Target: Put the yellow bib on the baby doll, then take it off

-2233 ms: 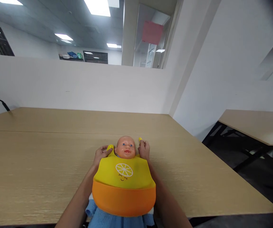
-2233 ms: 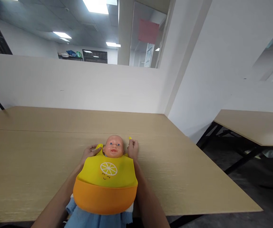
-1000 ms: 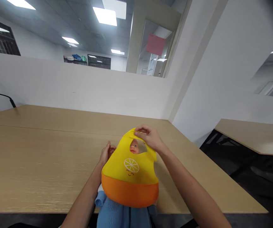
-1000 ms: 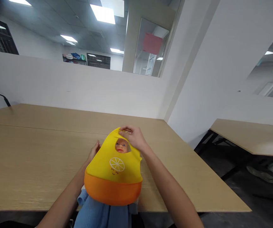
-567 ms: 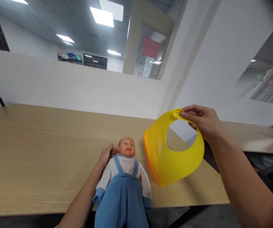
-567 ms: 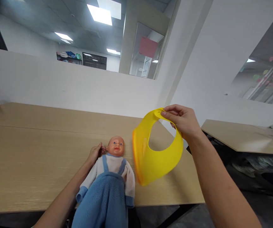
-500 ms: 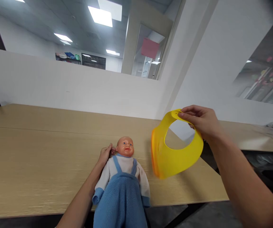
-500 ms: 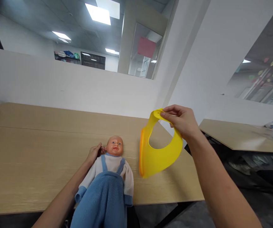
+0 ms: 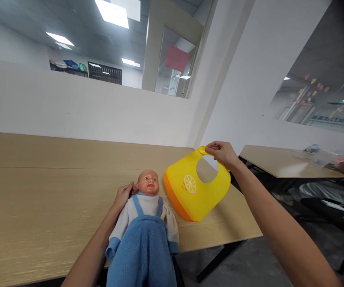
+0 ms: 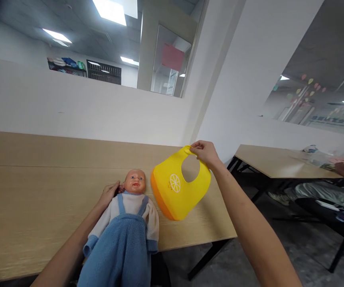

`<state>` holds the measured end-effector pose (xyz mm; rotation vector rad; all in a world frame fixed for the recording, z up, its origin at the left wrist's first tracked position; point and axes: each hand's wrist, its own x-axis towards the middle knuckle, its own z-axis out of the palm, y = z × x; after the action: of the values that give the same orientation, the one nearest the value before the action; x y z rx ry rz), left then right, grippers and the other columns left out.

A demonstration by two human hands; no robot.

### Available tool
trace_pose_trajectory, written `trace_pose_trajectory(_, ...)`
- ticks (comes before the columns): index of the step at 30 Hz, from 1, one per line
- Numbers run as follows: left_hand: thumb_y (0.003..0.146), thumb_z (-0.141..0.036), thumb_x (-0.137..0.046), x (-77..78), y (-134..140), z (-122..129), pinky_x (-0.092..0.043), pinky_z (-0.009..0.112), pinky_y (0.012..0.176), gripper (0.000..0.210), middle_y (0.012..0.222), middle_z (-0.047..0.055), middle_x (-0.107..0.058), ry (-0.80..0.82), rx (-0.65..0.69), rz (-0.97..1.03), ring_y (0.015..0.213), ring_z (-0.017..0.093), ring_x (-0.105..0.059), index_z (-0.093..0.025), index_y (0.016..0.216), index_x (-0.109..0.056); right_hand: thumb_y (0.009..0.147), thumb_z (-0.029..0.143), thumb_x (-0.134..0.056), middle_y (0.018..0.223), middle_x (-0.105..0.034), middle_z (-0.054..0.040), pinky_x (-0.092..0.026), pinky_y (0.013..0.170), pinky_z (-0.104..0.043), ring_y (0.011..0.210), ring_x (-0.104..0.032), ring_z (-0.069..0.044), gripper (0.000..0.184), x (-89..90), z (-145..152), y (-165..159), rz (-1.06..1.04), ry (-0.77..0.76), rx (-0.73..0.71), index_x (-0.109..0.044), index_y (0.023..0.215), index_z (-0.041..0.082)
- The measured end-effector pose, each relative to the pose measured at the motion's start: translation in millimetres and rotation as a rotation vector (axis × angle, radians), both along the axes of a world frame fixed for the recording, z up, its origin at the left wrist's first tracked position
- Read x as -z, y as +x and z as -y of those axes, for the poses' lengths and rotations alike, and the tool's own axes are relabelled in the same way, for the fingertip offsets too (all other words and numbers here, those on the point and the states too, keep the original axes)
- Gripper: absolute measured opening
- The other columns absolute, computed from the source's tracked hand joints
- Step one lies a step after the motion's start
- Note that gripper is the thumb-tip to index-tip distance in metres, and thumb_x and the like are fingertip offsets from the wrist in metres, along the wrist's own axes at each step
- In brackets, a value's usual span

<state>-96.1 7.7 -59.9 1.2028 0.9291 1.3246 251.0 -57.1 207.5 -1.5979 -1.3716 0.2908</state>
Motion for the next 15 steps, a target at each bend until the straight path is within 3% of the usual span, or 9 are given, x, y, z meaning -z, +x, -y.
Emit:
trace_pose_trajectory(4, 0.067, -0.065, -0.063, 0.3, -0.8, 1.2, -0.043, 0.029, 0.064, 0.051, 0.059, 0.007, -0.066, 0.009, -0.02, -0.046, 0.059, 0.019, -0.057, -0.015, 0.057, -0.07, 0.061, 0.032, -0.069, 0.062, -0.062, -0.0014, -0.036, 0.042, -0.02, 0.049, -0.047, -0.009, 0.025, 67.7, -24.6, 31.4, -0.035, -0.099, -0.037, -0.063, 0.076, 0.014)
trace_pose_trajectory(8, 0.07, -0.063, -0.061, -1.0, -2.2, 3.7, -0.044, 0.029, 0.064, 0.05, 0.06, 0.008, -0.067, 0.026, -0.031, -0.094, 0.061, 0.019, -0.058, -0.015, 0.057, -0.07, 0.067, 0.03, -0.061, 0.069, -0.065, -0.0037, -0.039, 0.048, -0.022, 0.055, -0.052, -0.012, 0.018, 131.4, -41.0, 54.7, 0.08, -0.183, 0.0, -0.061, 0.076, 0.015)
trace_pose_trajectory(15, 0.075, -0.059, -0.058, -2.5, -9.7, 26.5, -0.046, 0.031, 0.074, 0.046, 0.071, 0.007, -0.071, 0.013, -0.094, -0.24, 0.074, 0.022, -0.062, -0.017, 0.066, -0.072, 0.069, 0.021, -0.058, 0.07, -0.066, -0.0035, -0.037, 0.059, -0.024, 0.064, -0.055, -0.014, 0.005, 192.1, -52.3, 94.9, 0.204, -0.221, 0.098, -0.06, 0.072, 0.018)
